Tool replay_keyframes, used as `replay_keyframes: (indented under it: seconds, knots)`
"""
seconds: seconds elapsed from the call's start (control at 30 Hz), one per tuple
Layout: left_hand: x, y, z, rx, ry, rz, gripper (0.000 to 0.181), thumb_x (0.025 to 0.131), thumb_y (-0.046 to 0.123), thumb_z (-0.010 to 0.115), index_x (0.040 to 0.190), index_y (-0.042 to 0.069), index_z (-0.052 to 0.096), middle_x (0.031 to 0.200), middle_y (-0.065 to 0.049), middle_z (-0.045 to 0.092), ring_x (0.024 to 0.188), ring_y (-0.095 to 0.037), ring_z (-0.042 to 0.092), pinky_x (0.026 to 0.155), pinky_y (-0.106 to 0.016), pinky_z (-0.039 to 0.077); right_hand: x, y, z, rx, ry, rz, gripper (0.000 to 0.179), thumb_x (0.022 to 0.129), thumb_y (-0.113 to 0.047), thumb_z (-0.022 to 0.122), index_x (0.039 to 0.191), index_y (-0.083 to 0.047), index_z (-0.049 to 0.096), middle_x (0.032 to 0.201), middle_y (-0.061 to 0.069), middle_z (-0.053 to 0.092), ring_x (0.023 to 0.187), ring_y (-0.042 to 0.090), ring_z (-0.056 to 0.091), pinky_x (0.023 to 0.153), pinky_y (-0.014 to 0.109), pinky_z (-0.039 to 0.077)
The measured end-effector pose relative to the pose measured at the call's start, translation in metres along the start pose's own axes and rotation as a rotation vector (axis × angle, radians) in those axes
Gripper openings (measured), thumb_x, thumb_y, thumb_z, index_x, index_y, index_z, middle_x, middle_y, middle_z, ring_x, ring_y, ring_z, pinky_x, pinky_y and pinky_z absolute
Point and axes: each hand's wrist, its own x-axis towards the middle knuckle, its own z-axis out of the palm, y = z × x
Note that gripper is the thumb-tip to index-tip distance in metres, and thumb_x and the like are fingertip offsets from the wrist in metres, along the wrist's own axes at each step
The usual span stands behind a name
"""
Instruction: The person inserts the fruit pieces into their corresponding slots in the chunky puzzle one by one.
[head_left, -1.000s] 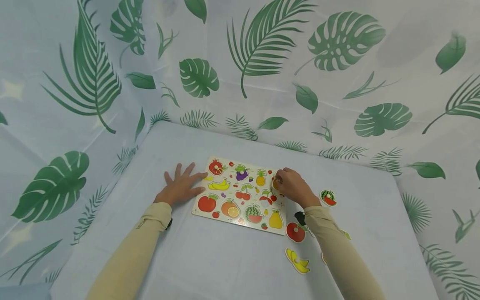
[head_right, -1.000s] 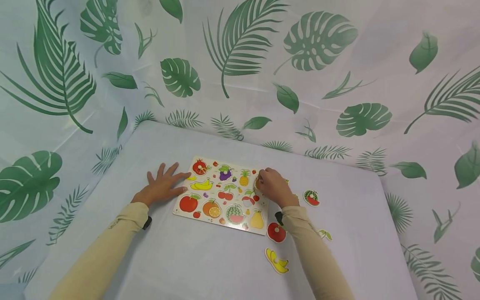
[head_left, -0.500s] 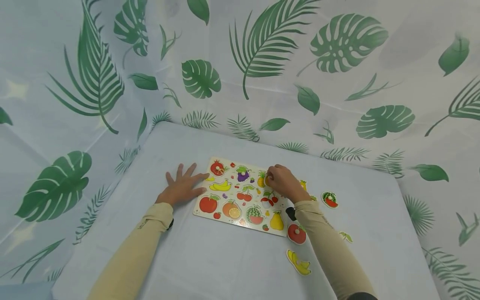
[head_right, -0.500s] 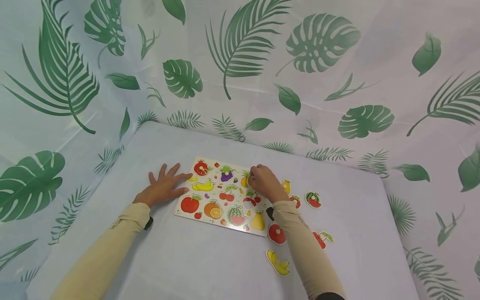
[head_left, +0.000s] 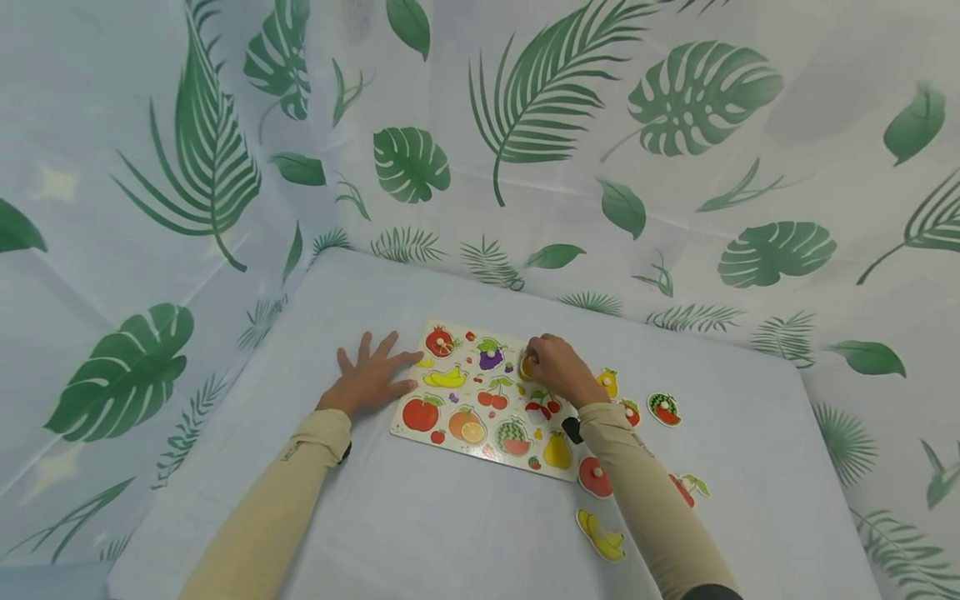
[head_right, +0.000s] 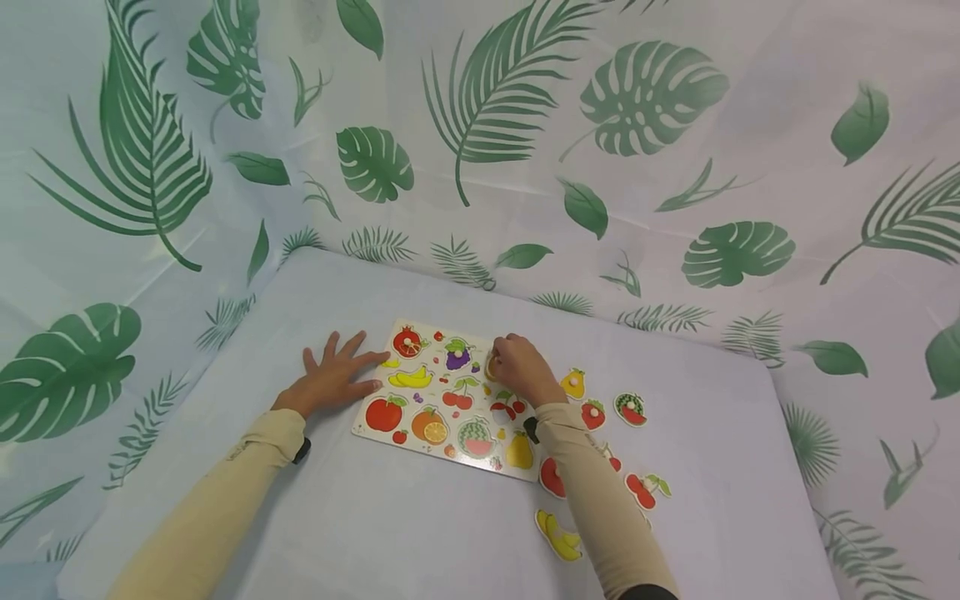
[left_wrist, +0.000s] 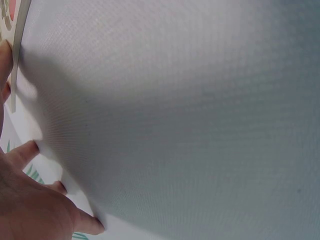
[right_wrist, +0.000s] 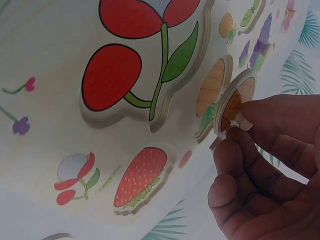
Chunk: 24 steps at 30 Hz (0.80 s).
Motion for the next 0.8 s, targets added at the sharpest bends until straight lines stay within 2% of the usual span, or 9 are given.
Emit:
replay_keyframes:
  seconds: [0.23,0.47,0.8]
  knots:
    - [0.003,0.0,-0.002,0.01,0.008,-0.006,0.064,0.105,0.047,0.065,0.164,0.031,0.046,0.179,-0.018,0.009,0.157,-0.058,-0.01,0.112,-0.086,-0.006,0.003,-0.002,-0.001,-0.015,-0.017,0.04,0.013,0.1,-0.001,0.067,0.11,0.004,0.074,0.1,0.015,0.068,0.087,0.027,0.062,0.084,0.043,0.059]
    - [0.003,0.001,-0.004,0.014,0.023,-0.011,0.064,0.105,0.047,0.067,0.164,0.031,0.048,0.178,-0.018,0.01,0.157,-0.059,-0.007,0.112,-0.087,-0.005,0.008,0.0,0.001,-0.011,-0.017,0.046,0.011,0.099,-0.001,0.068,0.108,0.002,0.074,0.097,0.012,0.066,0.083,0.025,0.06,0.082,0.042,0.058]
    - [0.001,-0.001,0.004,0.006,-0.004,-0.012,0.064,0.103,0.046,0.069,0.163,0.032,0.049,0.178,-0.018,0.011,0.157,-0.059,-0.007,0.111,-0.087,-0.004,0.001,0.001,0.013,0.012,-0.024,0.065,0.01,0.099,-0.001,0.068,0.107,0.001,0.075,0.094,0.01,0.065,0.081,0.024,0.057,0.079,0.04,0.057]
